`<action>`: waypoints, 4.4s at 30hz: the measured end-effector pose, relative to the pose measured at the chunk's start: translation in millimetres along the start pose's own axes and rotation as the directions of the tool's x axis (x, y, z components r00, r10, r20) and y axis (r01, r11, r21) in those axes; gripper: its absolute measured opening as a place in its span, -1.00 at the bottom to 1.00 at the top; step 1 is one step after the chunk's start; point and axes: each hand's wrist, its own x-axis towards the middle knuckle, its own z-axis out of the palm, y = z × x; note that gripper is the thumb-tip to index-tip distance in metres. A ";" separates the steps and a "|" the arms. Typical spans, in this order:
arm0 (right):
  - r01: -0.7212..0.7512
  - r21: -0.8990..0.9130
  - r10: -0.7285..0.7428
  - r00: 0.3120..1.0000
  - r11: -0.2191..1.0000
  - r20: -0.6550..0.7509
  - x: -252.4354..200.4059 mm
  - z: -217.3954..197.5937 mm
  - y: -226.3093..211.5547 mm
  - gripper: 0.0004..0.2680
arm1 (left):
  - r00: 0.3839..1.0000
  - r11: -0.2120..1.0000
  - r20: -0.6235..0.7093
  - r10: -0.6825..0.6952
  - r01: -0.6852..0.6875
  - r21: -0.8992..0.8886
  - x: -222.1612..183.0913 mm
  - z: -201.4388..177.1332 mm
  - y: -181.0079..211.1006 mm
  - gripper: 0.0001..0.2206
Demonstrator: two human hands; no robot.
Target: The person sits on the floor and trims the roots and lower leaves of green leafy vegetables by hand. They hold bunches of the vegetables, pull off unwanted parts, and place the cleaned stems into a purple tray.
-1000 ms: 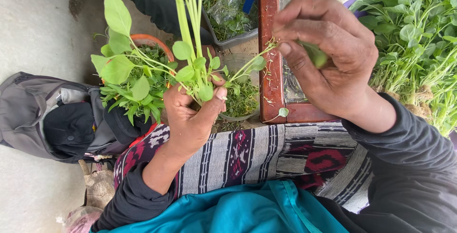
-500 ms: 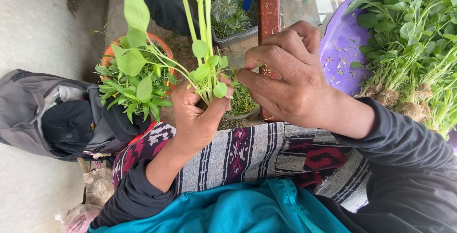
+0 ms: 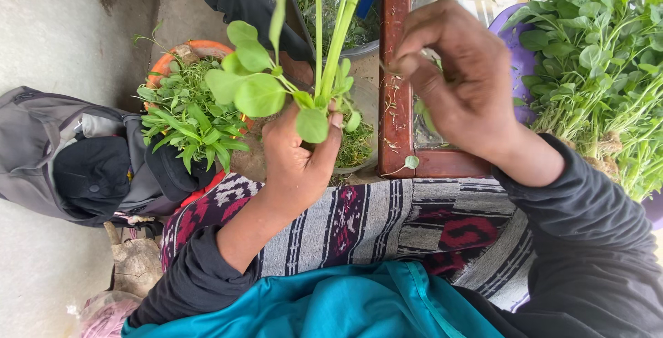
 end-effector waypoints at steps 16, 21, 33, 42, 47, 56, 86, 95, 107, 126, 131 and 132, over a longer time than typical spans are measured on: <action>-0.091 -0.058 0.097 0.988 0.994 0.120 -16.2 6.5 -15.7 -0.88 | 0.958 0.784 0.229 -0.172 0.274 -0.557 1.9 15.3 -7.6 -0.75; -0.060 -0.017 0.062 0.993 0.998 0.104 -20.1 2.4 -18.1 -0.91 | 0.972 0.666 0.188 -0.143 0.235 -0.708 8.1 -2.2 19.6 -0.59; 0.061 0.020 -0.058 0.988 0.998 -0.143 -12.1 -10.0 -21.1 -0.70 | 0.978 0.774 -0.075 -0.195 0.106 -0.624 -6.1 1.8 3.8 -0.65; 0.376 -0.612 -0.259 0.926 0.695 0.276 -30.4 -4.8 -47.2 -0.86 | 0.999 0.903 -0.032 -0.020 0.004 -0.429 -14.0 8.1 3.9 -0.73; 0.348 -0.593 -0.184 0.930 0.726 0.319 -15.2 15.1 -43.2 -0.83 | 0.998 0.901 -0.022 -0.057 0.042 -0.431 -14.0 6.7 6.0 -0.68; 0.384 -0.597 -0.244 0.921 0.704 0.305 -18.3 28.1 -32.7 -0.85 | 0.997 0.931 -0.028 0.071 -0.077 -0.356 -8.7 7.5 6.0 -0.76; 0.025 -0.016 -0.016 0.910 1.000 0.414 150.0 282.7 223.2 -0.64 | 0.941 0.901 -0.116 0.317 -0.337 -0.271 1.7 -16.7 22.6 -0.77; 0.106 0.015 -0.107 0.962 0.994 0.252 151.8 258.1 178.4 -0.70 | 0.953 0.909 -0.083 0.291 -0.303 -0.286 3.1 -26.8 18.9 -0.63; 0.025 0.132 -0.042 0.991 0.991 0.125 19.9 32.8 -16.0 -0.79 | 0.958 0.952 -0.030 0.284 -0.285 -0.109 5.8 -7.3 12.5 -0.79; 0.245 -0.110 -0.213 0.947 0.963 0.239 8.1 14.8 -3.0 -0.78 | 0.991 0.913 0.130 -0.044 0.092 -0.397 -7.5 -1.1 -4.9 -0.57; 0.127 -0.101 -0.100 0.966 0.987 0.237 -2.0 15.2 3.9 -0.82 | 0.985 0.912 0.171 -0.029 0.096 -0.399 -6.6 -3.6 2.7 -0.50; 0.090 -0.077 -0.070 0.969 0.993 0.238 -3.5 15.3 3.1 -0.84 | 0.983 0.903 0.180 -0.035 0.108 -0.416 -6.0 -5.9 3.2 -0.49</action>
